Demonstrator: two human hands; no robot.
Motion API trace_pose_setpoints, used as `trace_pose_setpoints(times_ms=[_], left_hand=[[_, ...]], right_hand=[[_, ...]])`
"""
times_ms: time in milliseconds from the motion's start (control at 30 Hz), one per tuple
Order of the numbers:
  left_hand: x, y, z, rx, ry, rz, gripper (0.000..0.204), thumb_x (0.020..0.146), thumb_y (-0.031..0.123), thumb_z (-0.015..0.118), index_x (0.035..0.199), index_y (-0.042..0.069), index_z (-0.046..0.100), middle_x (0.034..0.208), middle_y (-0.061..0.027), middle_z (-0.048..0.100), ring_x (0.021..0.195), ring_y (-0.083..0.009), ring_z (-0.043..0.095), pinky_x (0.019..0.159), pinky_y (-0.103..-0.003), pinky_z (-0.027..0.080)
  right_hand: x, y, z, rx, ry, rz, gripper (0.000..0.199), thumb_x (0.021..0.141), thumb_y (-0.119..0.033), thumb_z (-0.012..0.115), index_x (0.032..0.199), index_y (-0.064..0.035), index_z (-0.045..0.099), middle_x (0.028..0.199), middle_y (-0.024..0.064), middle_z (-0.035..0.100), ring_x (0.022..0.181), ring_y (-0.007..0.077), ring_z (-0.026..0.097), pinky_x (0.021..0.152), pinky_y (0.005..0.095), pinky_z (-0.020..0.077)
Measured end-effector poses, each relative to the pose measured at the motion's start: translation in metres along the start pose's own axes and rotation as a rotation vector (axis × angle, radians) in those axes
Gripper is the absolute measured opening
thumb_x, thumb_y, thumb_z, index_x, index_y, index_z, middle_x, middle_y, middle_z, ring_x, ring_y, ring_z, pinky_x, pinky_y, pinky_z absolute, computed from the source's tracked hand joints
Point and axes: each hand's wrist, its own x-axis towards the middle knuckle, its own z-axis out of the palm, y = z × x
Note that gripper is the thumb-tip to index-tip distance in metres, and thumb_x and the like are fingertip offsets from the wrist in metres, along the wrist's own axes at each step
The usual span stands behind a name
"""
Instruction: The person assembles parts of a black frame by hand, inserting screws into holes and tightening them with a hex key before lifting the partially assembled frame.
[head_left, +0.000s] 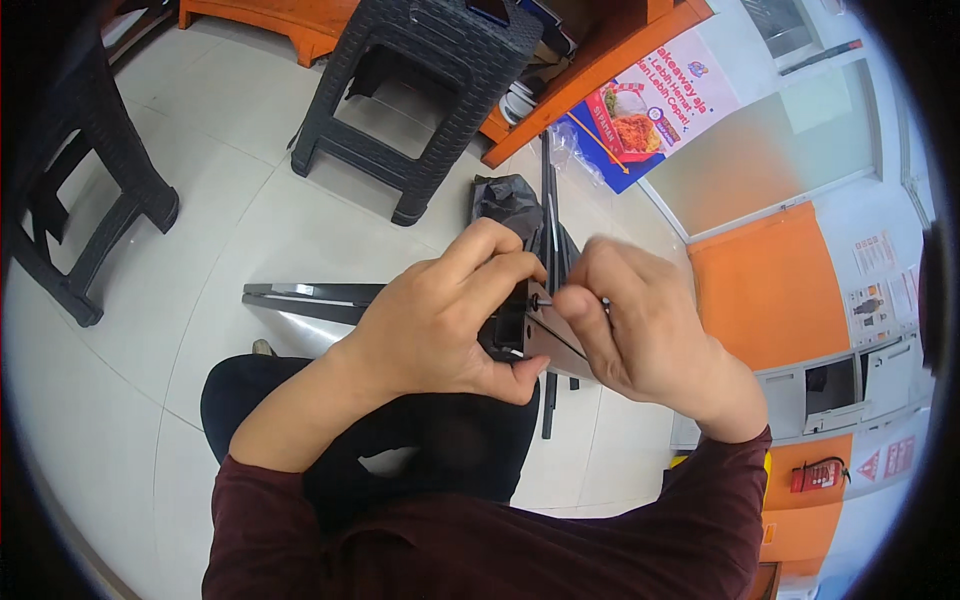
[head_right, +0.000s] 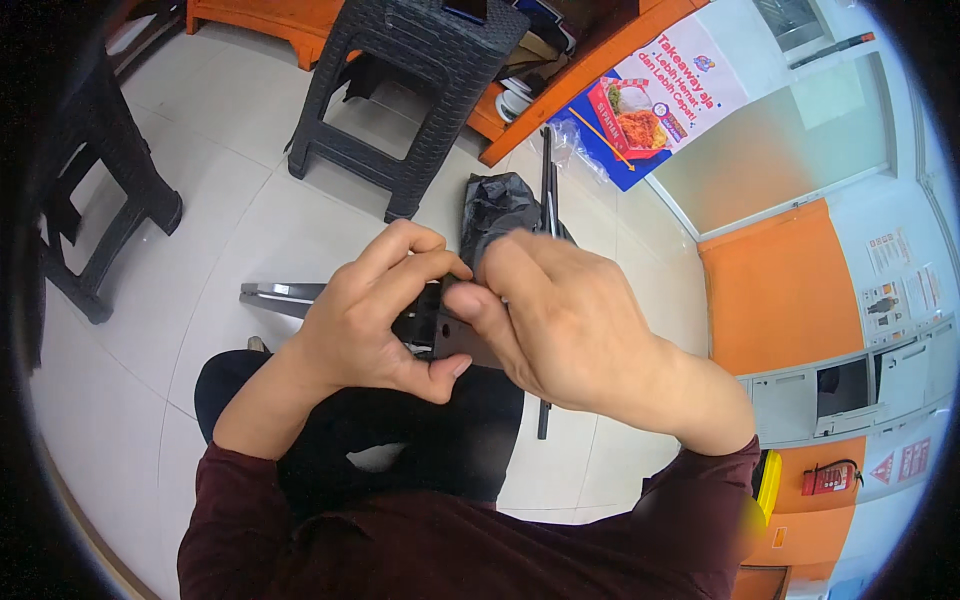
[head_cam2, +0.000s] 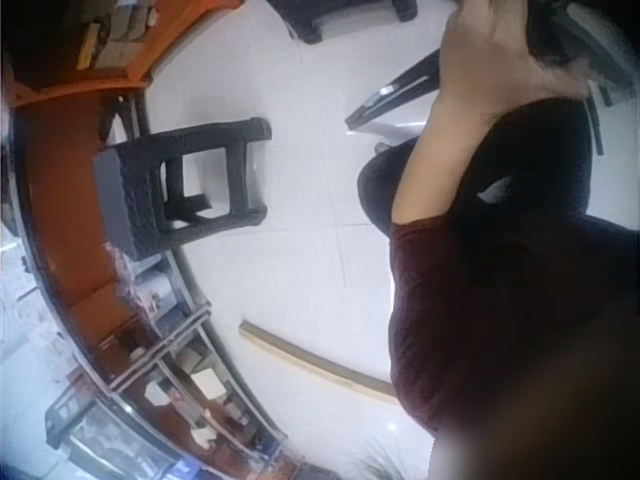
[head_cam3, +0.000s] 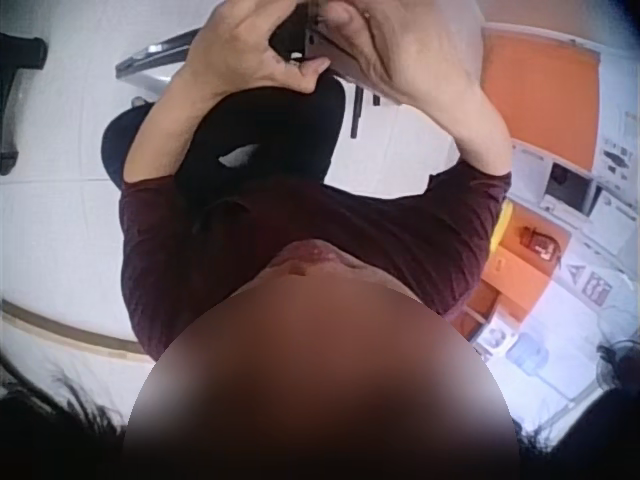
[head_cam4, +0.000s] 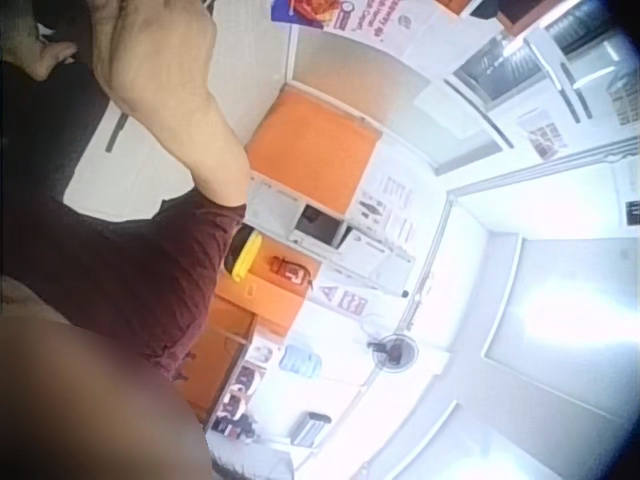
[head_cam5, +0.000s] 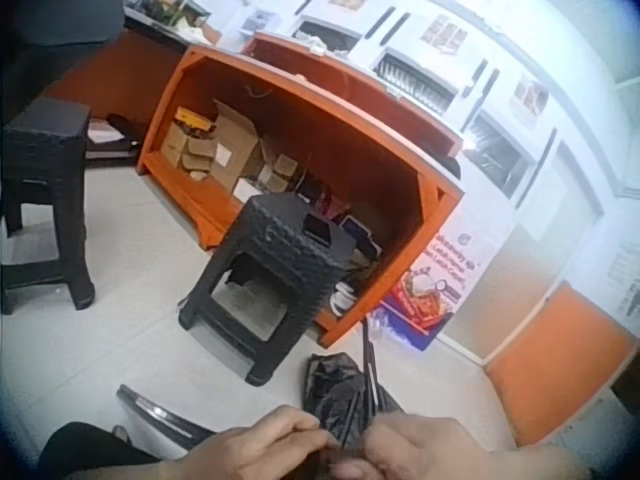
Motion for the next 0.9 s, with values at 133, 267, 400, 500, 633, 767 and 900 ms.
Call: trace_pose_setpoints(times_ms=[133,267,400,500,633,767,900], left_hand=[[-0.005,0.001,0.001,-0.007,-0.050,-0.053,0.063,0.061,0.026,0.087,0.110,-0.003,0.062,0.102,-0.0138,0.056,0.086,-0.0270,0.064,0.072,-0.034,0.056],[-0.005,0.003,-0.001,-0.021,-0.059,-0.064,0.061,0.061,0.025,0.087,0.109,-0.002,0.063,0.102,-0.0128,0.056,0.086,-0.0264,0.063,0.073,-0.033,0.056],[-0.006,0.003,-0.001,-0.042,-0.072,-0.068,0.060,0.060,0.024,0.088,0.109,-0.001,0.064,0.102,-0.0117,0.056,0.085,-0.0255,0.063,0.072,-0.033,0.055],[-0.007,0.006,-0.001,-0.068,-0.074,-0.068,0.061,0.059,0.024,0.088,0.109,-0.001,0.064,0.102,-0.0114,0.055,0.085,-0.0249,0.063,0.072,-0.032,0.055],[-0.007,0.007,-0.001,-0.105,-0.077,-0.061,0.062,0.058,0.023,0.090,0.109,-0.001,0.064,0.103,-0.0116,0.055,0.086,-0.0245,0.063,0.072,-0.032,0.055],[-0.007,0.006,0.001,-0.111,-0.058,-0.053,0.062,0.057,0.022,0.091,0.109,0.000,0.064,0.104,-0.0114,0.055,0.086,-0.0240,0.063,0.072,-0.032,0.055],[-0.006,0.008,-0.002,-0.136,-0.059,-0.058,0.062,0.056,0.022,0.091,0.109,0.000,0.065,0.104,-0.0108,0.055,0.086,-0.0235,0.063,0.071,-0.031,0.055]], right_hand=[[0.006,0.010,0.001,0.153,0.125,-0.172,0.031,0.084,-0.010,0.072,0.112,0.0010,0.063,0.082,0.0141,0.059,0.064,0.0364,0.059,0.061,0.0399,0.0513],[-0.003,0.028,-0.008,0.045,0.116,-0.487,0.042,0.077,-0.009,0.077,0.115,0.0058,0.065,0.090,0.0167,0.064,0.071,0.0329,0.067,0.061,0.0376,0.0554],[-0.010,0.035,-0.016,-0.009,0.123,-0.655,0.034,0.074,-0.005,0.079,0.103,0.0103,0.069,0.098,0.0228,0.068,0.082,0.0307,0.074,0.066,0.0346,0.0621],[-0.010,0.034,-0.014,-0.162,0.210,-0.750,0.027,0.078,-0.006,0.078,0.097,0.0109,0.070,0.098,0.0235,0.069,0.083,0.0304,0.074,0.070,0.0331,0.0641],[0.000,0.034,-0.016,-0.230,0.190,-0.820,0.021,0.082,-0.007,0.076,0.094,0.0105,0.070,0.101,0.0240,0.070,0.085,0.0298,0.075,0.072,0.0337,0.0650],[0.004,0.039,-0.017,-0.364,0.237,-0.905,0.018,0.083,-0.006,0.075,0.092,0.0088,0.070,0.099,0.0230,0.072,0.085,0.0290,0.075,0.074,0.0346,0.0651],[0.003,0.043,-0.018,-0.413,0.266,-0.875,0.018,0.084,-0.008,0.075,0.092,0.0067,0.070,0.093,0.0213,0.074,0.079,0.0272,0.074,0.064,0.0329,0.0612]])
